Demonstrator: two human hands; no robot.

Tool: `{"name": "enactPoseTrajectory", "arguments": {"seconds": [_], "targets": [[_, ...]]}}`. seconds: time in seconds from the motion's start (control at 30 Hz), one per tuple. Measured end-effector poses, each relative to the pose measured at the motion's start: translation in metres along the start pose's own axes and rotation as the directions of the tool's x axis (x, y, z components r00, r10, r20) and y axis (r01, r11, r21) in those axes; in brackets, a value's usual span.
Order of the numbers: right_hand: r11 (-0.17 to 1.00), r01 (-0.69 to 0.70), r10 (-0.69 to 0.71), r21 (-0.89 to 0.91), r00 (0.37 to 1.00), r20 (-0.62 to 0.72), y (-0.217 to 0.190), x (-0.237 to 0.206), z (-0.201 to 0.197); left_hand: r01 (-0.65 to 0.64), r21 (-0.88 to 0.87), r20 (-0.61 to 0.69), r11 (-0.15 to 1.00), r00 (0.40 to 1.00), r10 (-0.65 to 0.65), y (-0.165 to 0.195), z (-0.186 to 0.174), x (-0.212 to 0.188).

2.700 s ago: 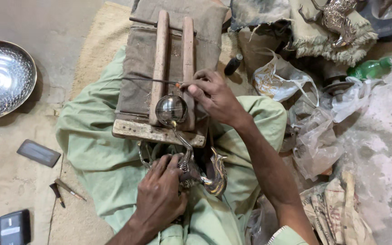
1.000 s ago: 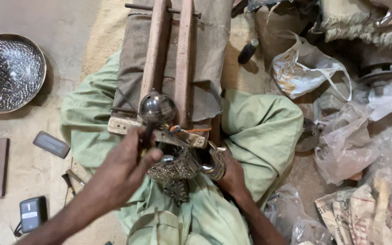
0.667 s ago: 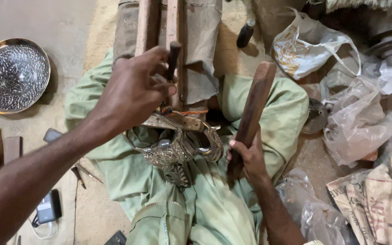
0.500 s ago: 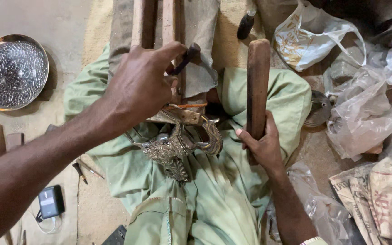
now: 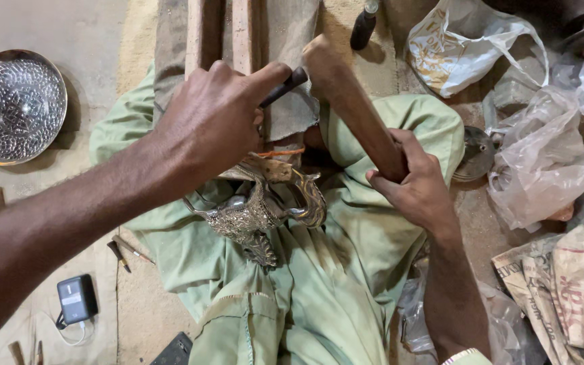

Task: The person sits on the floor holding an ornate silver animal figurine against a wooden form and repeatedly strikes a punch tool placed on the figurine with a wooden mallet, repositioning the punch to work different spots and shaping the metal ornament.

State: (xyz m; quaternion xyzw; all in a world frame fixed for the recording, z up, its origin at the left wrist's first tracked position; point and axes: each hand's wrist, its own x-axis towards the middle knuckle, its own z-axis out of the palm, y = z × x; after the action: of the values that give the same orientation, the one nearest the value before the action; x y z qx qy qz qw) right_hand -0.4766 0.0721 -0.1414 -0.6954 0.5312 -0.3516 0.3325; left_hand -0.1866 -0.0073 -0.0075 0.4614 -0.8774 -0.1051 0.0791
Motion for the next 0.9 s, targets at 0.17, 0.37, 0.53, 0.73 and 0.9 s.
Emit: {"name": "enactPoseTrajectory", "arguments": {"seconds": [0.17,0.37,0.53,0.73,0.9], "targets": [[0.987,-0.148,0.145,0.059,0.988,0.054,0.001,-0.007,0.008,-0.004,0.044,-0.001,0.999,1.0,0.004,-0.003,-0.004,0.005],[0.963,-0.217,0.21,0.157,0.976,0.06,0.005,-0.02,0.023,0.019,0.038,0.112,0.999,0.993,-0.023,-0.002,-0.005,0.009],[0.891,-0.37,0.372,0.263,0.927,0.045,-0.001,-0.031,0.04,-0.043,0.033,0.132,0.999,0.991,0.038,-0.005,-0.007,0.012],[0.876,-0.336,0.348,0.346,0.937,0.027,0.0,-0.042,0.051,0.044,0.114,0.31,0.993,0.947,-0.078,0.003,-0.008,0.022],[0.928,-0.318,0.316,0.193,0.948,0.039,0.01,-0.045,0.05,0.199,0.003,0.398,0.98,0.899,-0.183,-0.001,-0.015,0.024]]}}
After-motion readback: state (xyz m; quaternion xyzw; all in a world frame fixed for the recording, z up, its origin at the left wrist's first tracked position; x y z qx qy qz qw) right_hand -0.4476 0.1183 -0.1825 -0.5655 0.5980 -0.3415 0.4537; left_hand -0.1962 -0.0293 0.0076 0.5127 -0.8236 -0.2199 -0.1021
